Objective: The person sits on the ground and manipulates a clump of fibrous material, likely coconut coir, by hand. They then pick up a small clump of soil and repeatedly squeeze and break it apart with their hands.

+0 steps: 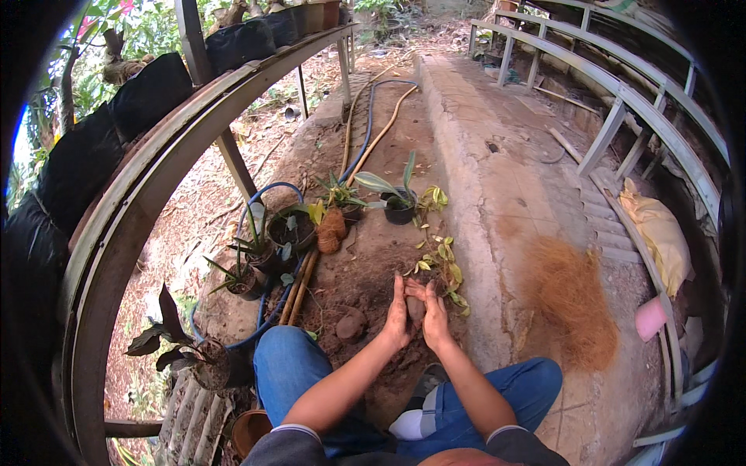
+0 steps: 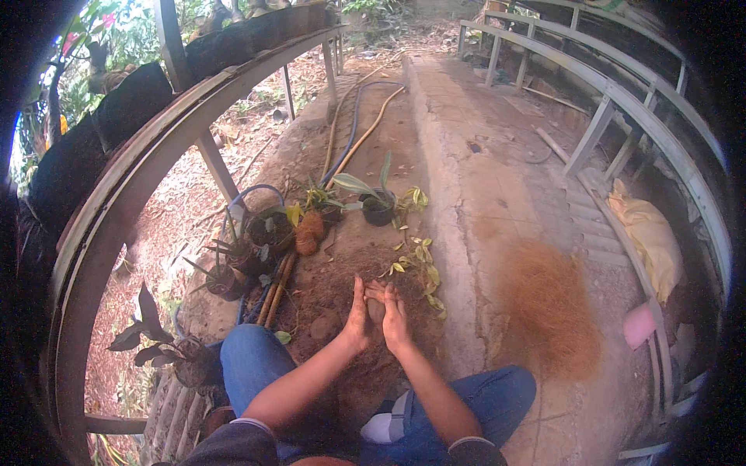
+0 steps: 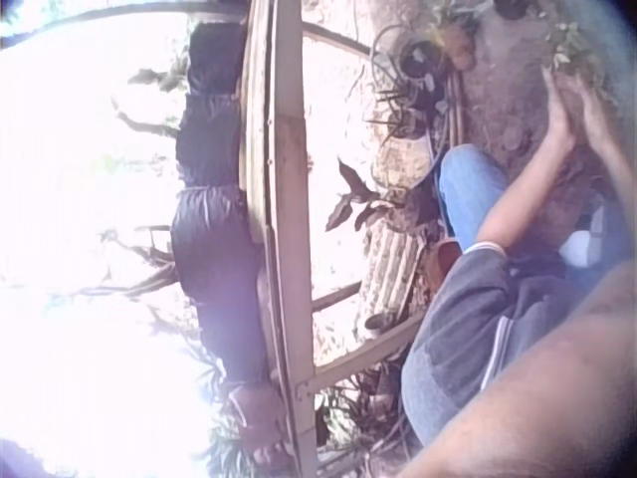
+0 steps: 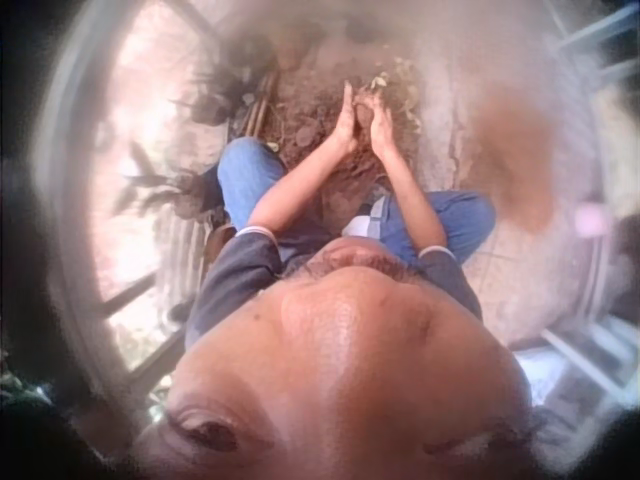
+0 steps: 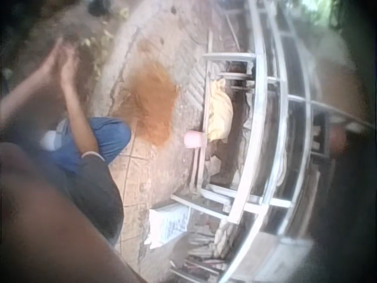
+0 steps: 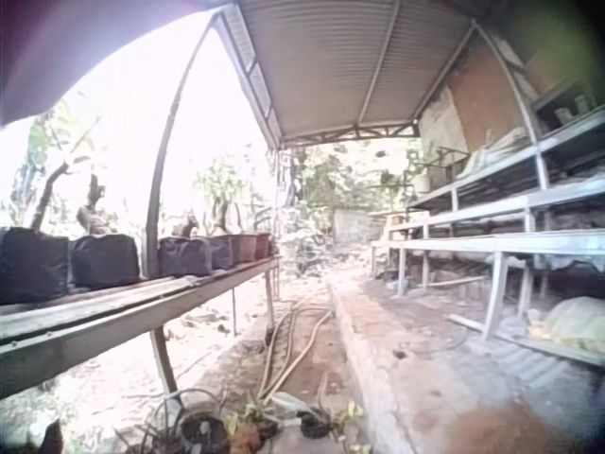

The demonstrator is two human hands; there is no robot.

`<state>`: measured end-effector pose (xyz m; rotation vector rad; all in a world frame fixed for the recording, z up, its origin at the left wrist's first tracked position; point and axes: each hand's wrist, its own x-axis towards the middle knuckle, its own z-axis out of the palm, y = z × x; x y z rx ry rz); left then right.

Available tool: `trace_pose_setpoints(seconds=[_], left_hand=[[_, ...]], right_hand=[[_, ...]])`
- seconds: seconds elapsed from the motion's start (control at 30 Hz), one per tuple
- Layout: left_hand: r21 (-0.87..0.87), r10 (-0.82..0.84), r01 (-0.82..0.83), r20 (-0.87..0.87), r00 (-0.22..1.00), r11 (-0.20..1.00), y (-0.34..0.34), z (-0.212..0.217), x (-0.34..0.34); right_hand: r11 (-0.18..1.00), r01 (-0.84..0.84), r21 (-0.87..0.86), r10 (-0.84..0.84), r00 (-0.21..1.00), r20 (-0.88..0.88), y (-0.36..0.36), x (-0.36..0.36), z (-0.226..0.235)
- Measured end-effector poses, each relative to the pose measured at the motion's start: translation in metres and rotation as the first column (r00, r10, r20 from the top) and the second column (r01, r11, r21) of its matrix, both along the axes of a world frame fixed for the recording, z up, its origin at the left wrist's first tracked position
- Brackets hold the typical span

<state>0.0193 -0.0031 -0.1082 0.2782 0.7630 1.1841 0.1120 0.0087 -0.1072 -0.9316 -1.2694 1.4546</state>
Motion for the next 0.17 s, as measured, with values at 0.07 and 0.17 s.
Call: trace_pose_setpoints(seconds=[0.07,0.17], left_hand=[[0.193,0.081,-0.042,-0.203,0.976,0.98,0.0,0.003,0.002],[0.581,0.412,0.033,-0.614,0.674,0.813,-0.008,0.015,0.009]], right_hand=[[0.983,-0.007,-0.182,-0.05,0.95,-0.308,0.0,-0.004,0.005],[0.958,0.005,-0.287,-0.129,0.901,-0.414,-0.002,-0.001,0.028]])
